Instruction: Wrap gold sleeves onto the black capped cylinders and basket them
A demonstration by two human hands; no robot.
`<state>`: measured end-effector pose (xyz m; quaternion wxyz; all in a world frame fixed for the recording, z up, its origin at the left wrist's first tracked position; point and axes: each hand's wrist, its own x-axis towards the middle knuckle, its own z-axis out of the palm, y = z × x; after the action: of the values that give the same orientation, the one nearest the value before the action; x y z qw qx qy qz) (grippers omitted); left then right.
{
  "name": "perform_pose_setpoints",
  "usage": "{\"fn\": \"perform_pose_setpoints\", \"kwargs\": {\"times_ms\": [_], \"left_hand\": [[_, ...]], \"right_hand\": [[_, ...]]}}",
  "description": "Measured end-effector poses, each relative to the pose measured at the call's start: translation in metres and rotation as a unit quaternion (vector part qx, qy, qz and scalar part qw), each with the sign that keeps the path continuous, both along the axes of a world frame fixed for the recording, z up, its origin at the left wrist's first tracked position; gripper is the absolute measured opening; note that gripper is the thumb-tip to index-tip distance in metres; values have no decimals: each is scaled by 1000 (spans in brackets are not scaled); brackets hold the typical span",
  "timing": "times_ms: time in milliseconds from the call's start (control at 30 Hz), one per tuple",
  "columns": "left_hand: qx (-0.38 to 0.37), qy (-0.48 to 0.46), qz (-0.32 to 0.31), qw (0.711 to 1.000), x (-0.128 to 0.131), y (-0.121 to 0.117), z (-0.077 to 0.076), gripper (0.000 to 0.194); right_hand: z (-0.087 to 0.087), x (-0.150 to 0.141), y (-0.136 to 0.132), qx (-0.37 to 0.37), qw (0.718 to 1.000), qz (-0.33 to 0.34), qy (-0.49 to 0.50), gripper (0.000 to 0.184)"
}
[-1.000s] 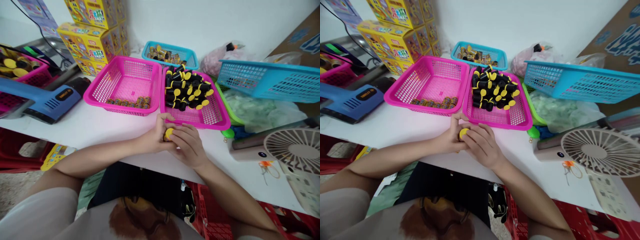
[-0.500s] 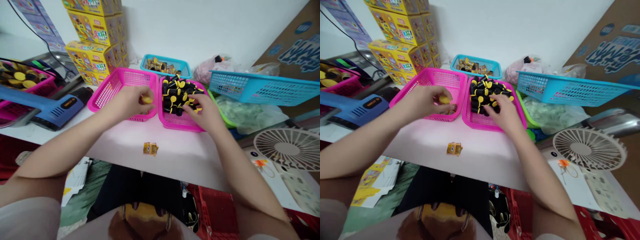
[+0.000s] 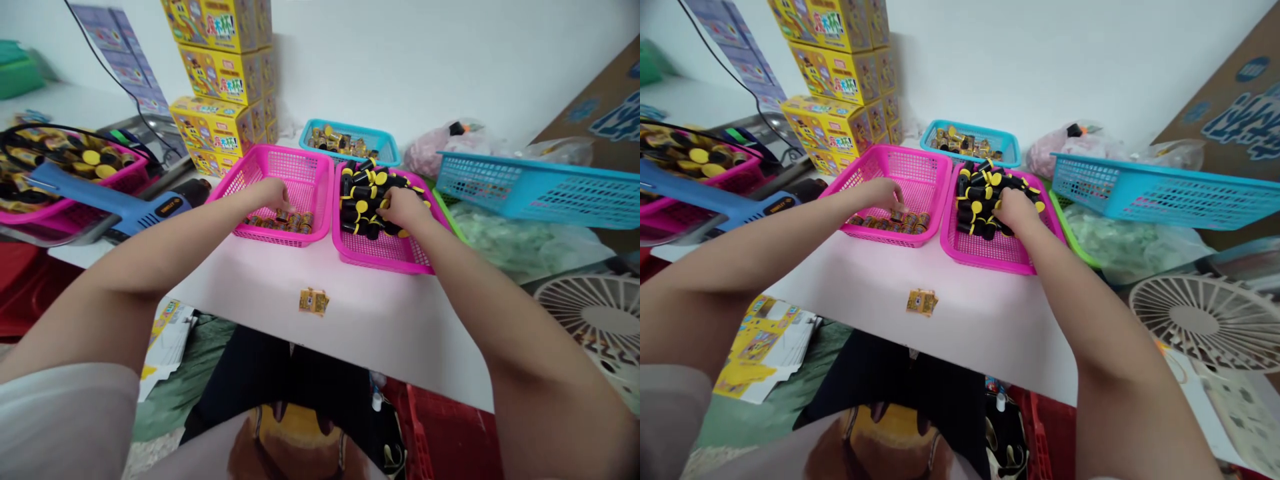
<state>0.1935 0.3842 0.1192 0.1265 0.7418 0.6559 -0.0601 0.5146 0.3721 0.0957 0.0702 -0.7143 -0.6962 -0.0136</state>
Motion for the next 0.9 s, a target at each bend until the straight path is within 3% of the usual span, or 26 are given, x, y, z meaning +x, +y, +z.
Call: {"fn": "perform_pose_setpoints", "kwargs": {"times_ms": [133, 233, 300, 400, 500, 567, 633, 667, 733, 800, 900], "left_hand": [[-28, 12, -16, 999, 4, -3, -7, 46], [-25, 25, -23, 999, 6, -2, -13, 46], [-21, 29, -26, 999, 6, -1, -13, 46], [23, 15, -33, 999, 8, -11, -1, 56], [157, -40, -101, 982, 17, -54, 14, 59], [230, -86, -234, 941, 25, -103, 12, 43], [190, -61, -375, 905, 31, -160, -9, 42], [175, -49, -397, 900, 32, -188, -25, 42], [191, -14, -393, 899, 29, -235, -62, 60], [207, 25, -394, 895, 22, -267, -94, 68], [250, 54, -419, 871, 10, -291, -111, 51]], "right_hand": [[12, 5, -27, 49, 998, -11, 24, 39], [16, 11, -63, 123, 987, 5, 105, 35], [13, 13, -88, 176, 968, 14, 179, 37], [2, 14, -122, 266, 924, 30, 274, 41], [-14, 13, -145, 355, 875, 51, 325, 38], [-22, 14, -151, 380, 859, 69, 336, 36], [-28, 16, -152, 380, 856, 90, 339, 37], [-31, 17, -152, 378, 855, 102, 340, 38], [-35, 18, -150, 377, 853, 119, 340, 39], [-38, 18, -149, 368, 858, 127, 335, 39], [-40, 16, -150, 346, 871, 124, 327, 36]]}}
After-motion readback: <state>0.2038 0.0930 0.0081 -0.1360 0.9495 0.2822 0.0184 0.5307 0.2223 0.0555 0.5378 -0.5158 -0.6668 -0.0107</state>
